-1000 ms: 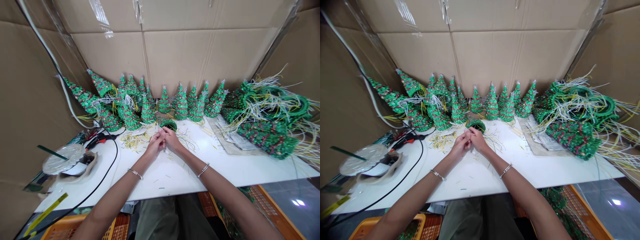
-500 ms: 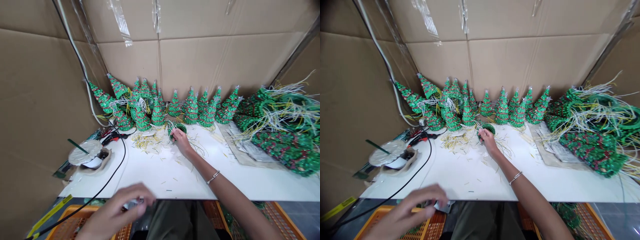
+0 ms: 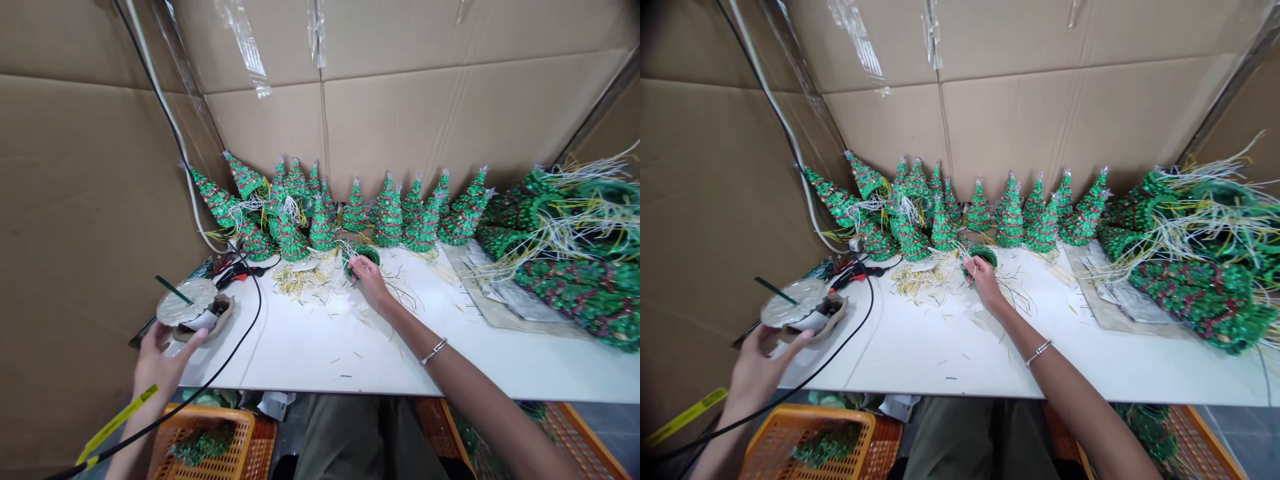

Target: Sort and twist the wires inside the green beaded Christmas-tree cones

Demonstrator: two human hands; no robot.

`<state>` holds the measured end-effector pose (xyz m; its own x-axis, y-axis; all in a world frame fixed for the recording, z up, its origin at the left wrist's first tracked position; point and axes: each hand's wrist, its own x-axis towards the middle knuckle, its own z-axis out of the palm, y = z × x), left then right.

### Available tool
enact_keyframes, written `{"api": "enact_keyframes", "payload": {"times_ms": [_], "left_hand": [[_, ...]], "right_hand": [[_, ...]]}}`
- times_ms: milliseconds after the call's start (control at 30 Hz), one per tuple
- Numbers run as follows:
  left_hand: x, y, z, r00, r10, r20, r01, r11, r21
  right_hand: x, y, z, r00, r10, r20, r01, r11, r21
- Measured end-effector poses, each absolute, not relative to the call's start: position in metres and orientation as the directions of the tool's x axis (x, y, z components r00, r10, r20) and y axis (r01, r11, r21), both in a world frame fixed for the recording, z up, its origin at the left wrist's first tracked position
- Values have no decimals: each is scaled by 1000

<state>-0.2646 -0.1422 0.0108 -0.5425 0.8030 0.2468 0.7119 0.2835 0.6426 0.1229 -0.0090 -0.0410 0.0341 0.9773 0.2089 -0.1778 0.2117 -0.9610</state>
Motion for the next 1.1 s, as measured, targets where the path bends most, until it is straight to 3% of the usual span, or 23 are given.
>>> {"api": "enact_keyframes", "payload": {"times_ms": [67, 233, 467, 800, 900, 967, 1100], "left_hand": [[-246, -127, 17, -550, 807, 217, 642, 243, 727], [-236, -111, 20, -453, 839, 301, 596, 35, 802], [-226, -100, 26, -529, 791, 307, 669, 167, 724], [-180, -108, 107, -541, 776, 324, 553, 38, 832], [-157, -109, 119, -408, 838, 362, 491, -133, 861], [-140, -107, 119, -232, 909, 346, 383, -241, 892], [-102, -104, 110, 121, 971, 209, 194, -229, 954]], "right_hand": [[123, -8, -42, 29, 976, 215, -182, 217, -959], [123, -8, -42, 25, 977, 214, -191, 215, -958], [123, -11, -38, 28, 976, 216, -172, 218, -961], [123, -11, -38, 29, 977, 210, -165, 211, -963], [123, -11, -38, 32, 976, 215, -168, 217, -962], [123, -11, -38, 31, 976, 217, -172, 219, -961], [123, -11, -39, 25, 975, 222, -182, 222, -958]]}}
